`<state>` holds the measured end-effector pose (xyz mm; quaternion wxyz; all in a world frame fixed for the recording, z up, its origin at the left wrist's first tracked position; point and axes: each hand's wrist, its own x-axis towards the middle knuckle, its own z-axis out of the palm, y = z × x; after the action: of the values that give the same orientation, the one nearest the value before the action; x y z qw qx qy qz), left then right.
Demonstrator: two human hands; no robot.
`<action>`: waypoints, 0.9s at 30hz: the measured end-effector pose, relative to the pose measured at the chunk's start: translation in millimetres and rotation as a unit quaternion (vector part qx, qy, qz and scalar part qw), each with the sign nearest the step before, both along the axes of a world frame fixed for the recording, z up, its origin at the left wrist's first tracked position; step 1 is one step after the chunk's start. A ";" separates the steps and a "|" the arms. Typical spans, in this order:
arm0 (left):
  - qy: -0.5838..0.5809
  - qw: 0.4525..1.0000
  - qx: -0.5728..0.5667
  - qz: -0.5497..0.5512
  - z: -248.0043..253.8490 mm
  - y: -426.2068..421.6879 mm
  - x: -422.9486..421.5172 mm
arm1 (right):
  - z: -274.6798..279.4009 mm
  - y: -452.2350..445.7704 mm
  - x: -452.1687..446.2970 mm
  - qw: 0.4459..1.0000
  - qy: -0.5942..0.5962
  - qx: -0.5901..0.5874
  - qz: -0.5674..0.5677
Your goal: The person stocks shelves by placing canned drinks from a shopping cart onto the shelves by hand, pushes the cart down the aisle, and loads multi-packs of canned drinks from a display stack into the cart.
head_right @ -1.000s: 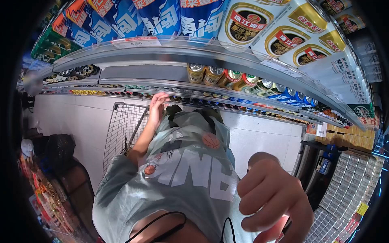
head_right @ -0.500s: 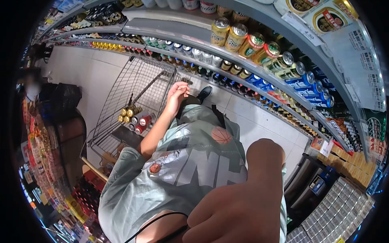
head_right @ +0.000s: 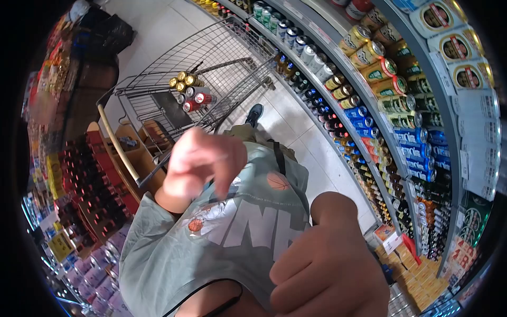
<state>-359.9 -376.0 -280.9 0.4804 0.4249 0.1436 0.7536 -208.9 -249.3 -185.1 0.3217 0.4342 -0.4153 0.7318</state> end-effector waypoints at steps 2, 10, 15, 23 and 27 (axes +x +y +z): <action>-0.006 0.996 0.090 -0.007 35.1 -19.1 0.6 | -4.6 2.7 -10.6 1.000 -0.020 0.010 -0.005; -0.045 0.986 0.152 0.043 39.1 -69.3 -27.3 | -81.2 -15.2 -79.7 0.926 -0.336 -0.116 -0.130; -0.101 0.982 0.143 0.074 33.5 -98.2 -77.0 | -123.4 -42.0 -164.9 0.848 -0.507 -0.139 -0.065; -0.156 0.970 0.150 0.114 -11.3 -128.5 -201.9 | -232.7 -75.6 -314.6 0.746 -0.666 -0.003 -0.001; -0.186 0.959 0.153 0.153 -37.0 -135.8 -258.4 | -301.6 -90.6 -385.2 0.689 -0.723 0.052 0.009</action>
<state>-618.3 -511.8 -317.9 0.3073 0.3189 -0.0020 0.8966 -594.0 -339.9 -486.7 -0.1078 -0.2094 -0.5529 0.7992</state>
